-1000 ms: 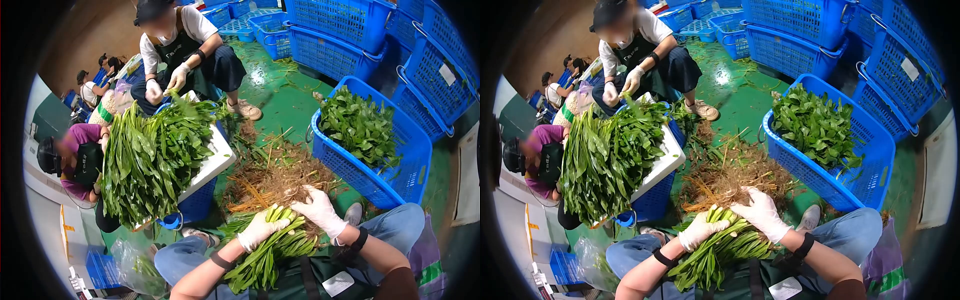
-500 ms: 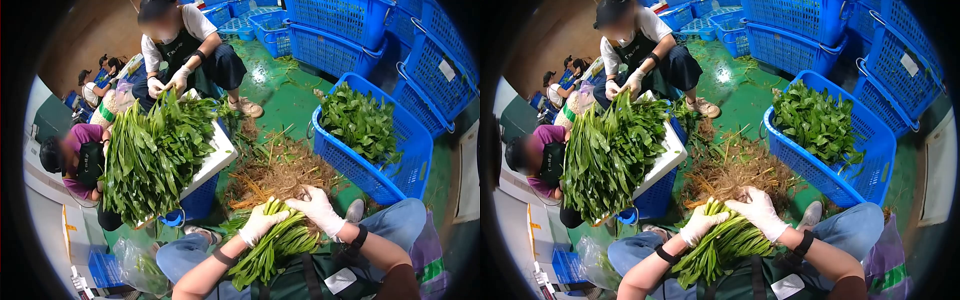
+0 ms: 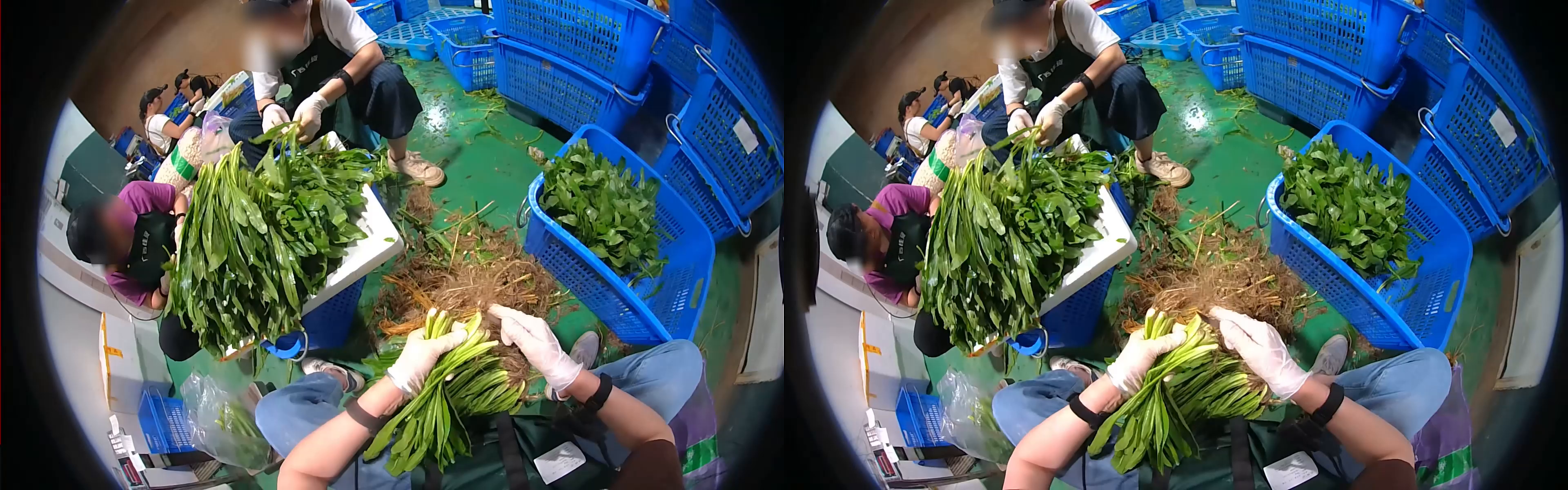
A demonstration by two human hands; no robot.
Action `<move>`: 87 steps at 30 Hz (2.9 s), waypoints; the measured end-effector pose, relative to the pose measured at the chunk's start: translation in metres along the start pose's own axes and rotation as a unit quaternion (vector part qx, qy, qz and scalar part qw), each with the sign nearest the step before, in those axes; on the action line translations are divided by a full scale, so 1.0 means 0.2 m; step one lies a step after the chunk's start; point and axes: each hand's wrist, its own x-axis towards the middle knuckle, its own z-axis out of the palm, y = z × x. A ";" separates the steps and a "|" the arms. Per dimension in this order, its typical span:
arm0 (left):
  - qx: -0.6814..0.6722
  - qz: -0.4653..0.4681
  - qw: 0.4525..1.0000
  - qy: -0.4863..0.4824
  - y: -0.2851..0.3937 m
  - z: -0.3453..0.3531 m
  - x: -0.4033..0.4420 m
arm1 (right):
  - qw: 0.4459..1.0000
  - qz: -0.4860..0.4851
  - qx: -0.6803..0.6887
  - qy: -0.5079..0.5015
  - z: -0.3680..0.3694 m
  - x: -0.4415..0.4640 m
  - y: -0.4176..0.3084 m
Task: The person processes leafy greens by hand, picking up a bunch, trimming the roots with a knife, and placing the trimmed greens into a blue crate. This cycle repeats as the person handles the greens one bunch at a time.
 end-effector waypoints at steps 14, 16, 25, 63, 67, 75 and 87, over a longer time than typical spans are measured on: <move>-0.029 -0.018 0.977 -0.209 0.03 -0.04 -0.08 | 0.974 0.166 0.151 -0.032 -0.17 0.02 0.19; -0.038 -0.021 0.976 -0.211 0.01 -0.03 -0.08 | 0.971 0.117 0.163 -0.128 -0.10 -0.01 0.01; -0.069 -0.041 0.951 -0.299 -0.07 -0.01 -0.04 | 0.967 0.062 0.209 -0.134 0.03 -0.03 0.04; 0.031 -0.046 0.945 -0.322 -0.04 0.04 -0.06 | 0.965 0.188 0.148 -0.105 -0.10 0.10 0.18; 0.156 0.097 0.941 -0.285 -0.07 -0.02 -0.02 | 0.941 0.339 0.017 0.014 -0.18 0.07 0.41; -0.078 -0.005 0.977 -0.200 -0.03 -0.03 0.02 | 0.945 0.100 0.308 -0.044 -0.02 0.04 -0.05; 0.460 0.485 0.743 0.033 -0.30 0.11 0.31 | 0.985 0.017 0.114 0.126 0.31 0.08 -0.09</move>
